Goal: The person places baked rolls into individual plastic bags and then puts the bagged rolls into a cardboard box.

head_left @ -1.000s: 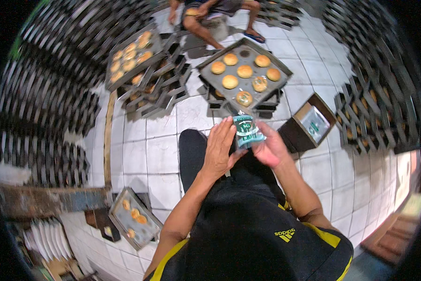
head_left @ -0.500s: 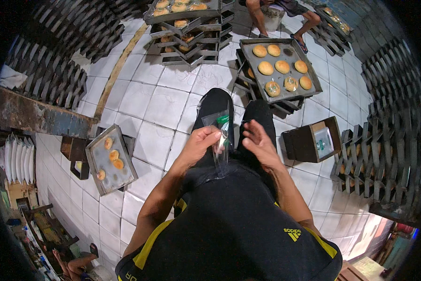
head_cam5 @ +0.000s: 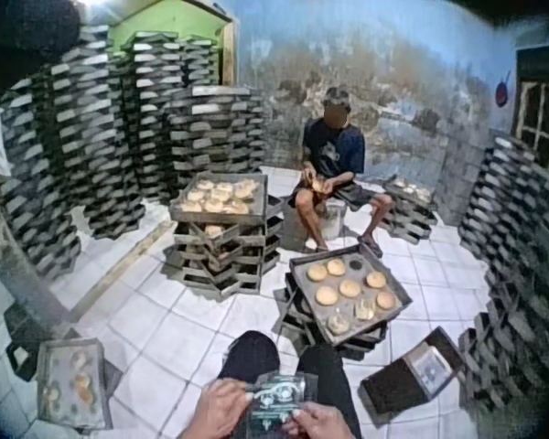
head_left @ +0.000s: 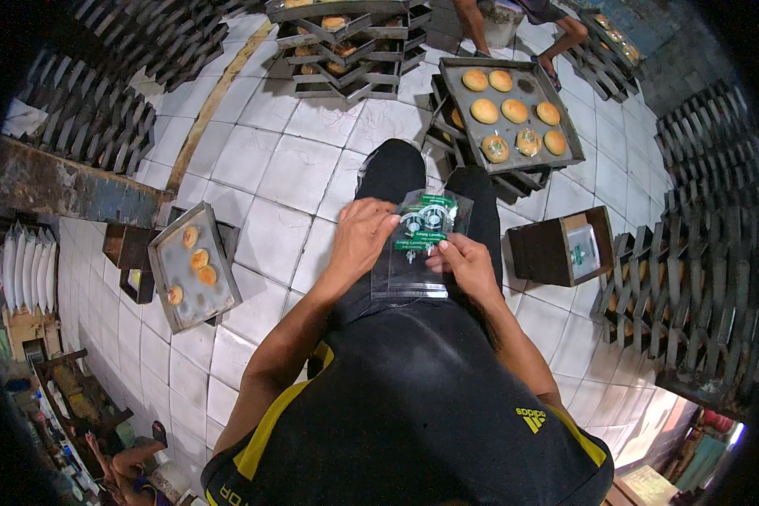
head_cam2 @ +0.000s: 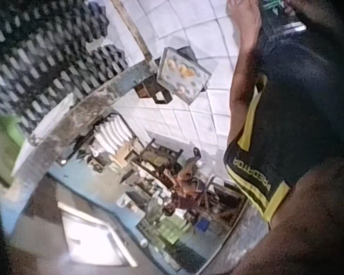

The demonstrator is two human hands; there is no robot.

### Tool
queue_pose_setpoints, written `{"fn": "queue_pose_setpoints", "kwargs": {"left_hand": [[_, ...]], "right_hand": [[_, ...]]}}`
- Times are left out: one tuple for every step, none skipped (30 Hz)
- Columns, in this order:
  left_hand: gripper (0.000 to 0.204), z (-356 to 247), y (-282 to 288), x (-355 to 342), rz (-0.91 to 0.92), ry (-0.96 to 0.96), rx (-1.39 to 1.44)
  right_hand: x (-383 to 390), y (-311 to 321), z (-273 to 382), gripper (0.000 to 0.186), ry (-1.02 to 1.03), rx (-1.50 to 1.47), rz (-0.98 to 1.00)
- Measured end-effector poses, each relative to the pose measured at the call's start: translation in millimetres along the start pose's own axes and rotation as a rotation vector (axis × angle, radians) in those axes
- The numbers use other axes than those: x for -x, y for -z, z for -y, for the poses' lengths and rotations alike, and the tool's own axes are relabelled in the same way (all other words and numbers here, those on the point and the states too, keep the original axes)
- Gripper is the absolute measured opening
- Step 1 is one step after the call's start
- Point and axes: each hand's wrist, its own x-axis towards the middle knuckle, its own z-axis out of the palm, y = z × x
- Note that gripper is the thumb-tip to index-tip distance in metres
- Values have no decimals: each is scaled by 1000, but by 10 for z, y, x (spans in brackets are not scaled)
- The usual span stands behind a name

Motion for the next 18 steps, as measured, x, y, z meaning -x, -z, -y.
{"fn": "queue_pose_setpoints", "kwargs": {"left_hand": [[24, 74, -61, 44, -88, -181, -94], [18, 23, -53, 103, -7, -102, -100], [15, 20, -69, 141, -8, -117, -122], [13, 25, -84, 169, -9, -132, -144], [12, 31, -94, 188, -11, -149, -164], [13, 54, -116, 208, -9, -131, -156], [16, 57, -128, 221, -3, -134, -145], [18, 54, -120, 213, 0, -138, -137], [21, 56, -113, 195, 5, -141, -128], [43, 65, -106, 170, 22, -146, -124], [50, 5, -80, 129, -22, -118, -65], [57, -76, -43, 76, -62, -90, -4], [64, -163, 11, 18, -100, -61, 56], [66, -237, 135, -40, -92, -90, 12], [63, -321, 187, -96, -22, -5, 303], [61, -397, 230, -156, 51, 85, 593], [59, -494, 262, -234, 134, 172, 882], [49, -639, 247, -335, 173, 309, 983]], "right_hand": [[10, 49, -51, 27, 54, 167, -38], [24, 134, -81, 28, 109, 332, -81], [35, 198, -109, 29, 164, 499, -123], [33, 237, -135, 28, 157, 329, -171], [84, 195, 26, 26, 125, 85, -222], [39, 274, -5, 24, 129, -3, -235], [-6, 377, -36, 23, 133, -90, -248], [-9, 431, 47, 21, 134, -32, -257], [-8, 463, 110, 20, 139, -48, -246], [-8, 492, 164, 20, 143, -63, -234], [6, 508, 239, 19, 150, -81, -221], [14, 472, 316, 19, 154, -132, -214], [22, 429, 381, 19, 164, -139, -184], [35, 371, 449, 19, 180, -145, -157], [33, 319, 500, 19, 194, -149, -128], [13, 244, 545, 20, 211, -160, -95], [-14, 169, 589, 21, 219, -191, -72], [-68, 125, 662, 22, 235, -139, -20]]}}
